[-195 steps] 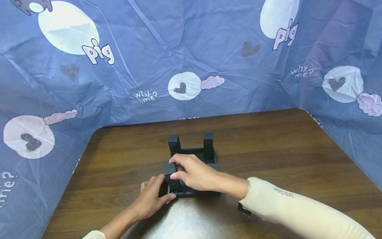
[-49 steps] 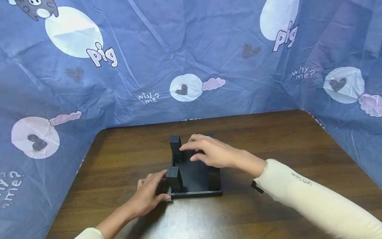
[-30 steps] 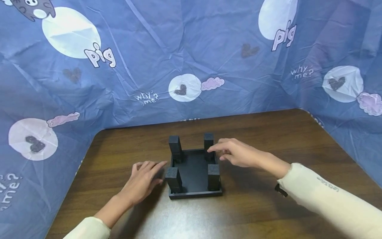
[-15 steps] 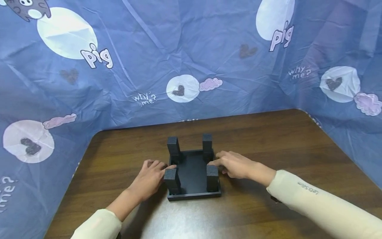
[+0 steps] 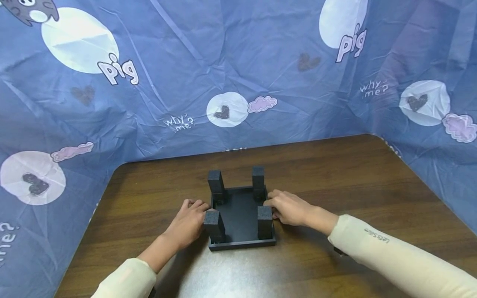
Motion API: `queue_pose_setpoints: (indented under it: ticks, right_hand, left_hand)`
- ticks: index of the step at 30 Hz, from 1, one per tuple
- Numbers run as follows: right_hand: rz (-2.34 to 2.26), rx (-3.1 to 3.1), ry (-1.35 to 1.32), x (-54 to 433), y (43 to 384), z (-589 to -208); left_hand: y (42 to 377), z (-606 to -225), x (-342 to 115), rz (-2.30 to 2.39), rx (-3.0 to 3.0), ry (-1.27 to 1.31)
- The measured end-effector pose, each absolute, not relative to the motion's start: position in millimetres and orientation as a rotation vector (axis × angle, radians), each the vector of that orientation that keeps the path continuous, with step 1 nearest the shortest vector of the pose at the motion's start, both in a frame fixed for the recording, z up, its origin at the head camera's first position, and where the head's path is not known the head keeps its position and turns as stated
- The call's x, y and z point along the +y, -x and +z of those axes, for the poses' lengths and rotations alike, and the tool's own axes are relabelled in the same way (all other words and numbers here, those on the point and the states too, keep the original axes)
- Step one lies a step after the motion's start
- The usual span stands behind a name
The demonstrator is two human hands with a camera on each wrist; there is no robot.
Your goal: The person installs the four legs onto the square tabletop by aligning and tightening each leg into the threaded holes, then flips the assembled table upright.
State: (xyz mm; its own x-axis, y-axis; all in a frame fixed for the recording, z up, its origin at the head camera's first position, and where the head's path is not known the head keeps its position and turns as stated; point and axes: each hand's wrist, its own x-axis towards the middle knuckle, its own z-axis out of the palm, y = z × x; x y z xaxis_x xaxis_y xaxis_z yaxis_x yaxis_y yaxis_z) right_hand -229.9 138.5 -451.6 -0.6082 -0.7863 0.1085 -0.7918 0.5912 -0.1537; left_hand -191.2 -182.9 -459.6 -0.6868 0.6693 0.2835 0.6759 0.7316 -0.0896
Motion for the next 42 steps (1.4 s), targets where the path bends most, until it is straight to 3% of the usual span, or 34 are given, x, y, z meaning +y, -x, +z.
queue_pose_setpoints:
  ticks: [34, 42]
  right_hand:
    - [0.286, -2.591, -1.483, 139, 241, -458]
    - [0.54, -2.523, -1.568, 151, 244, -437]
  left_hand:
    - [209, -452, -177, 0.331, -2.521, 1.113]
    - [210, -437, -184, 0.06, -2.387, 1.228]
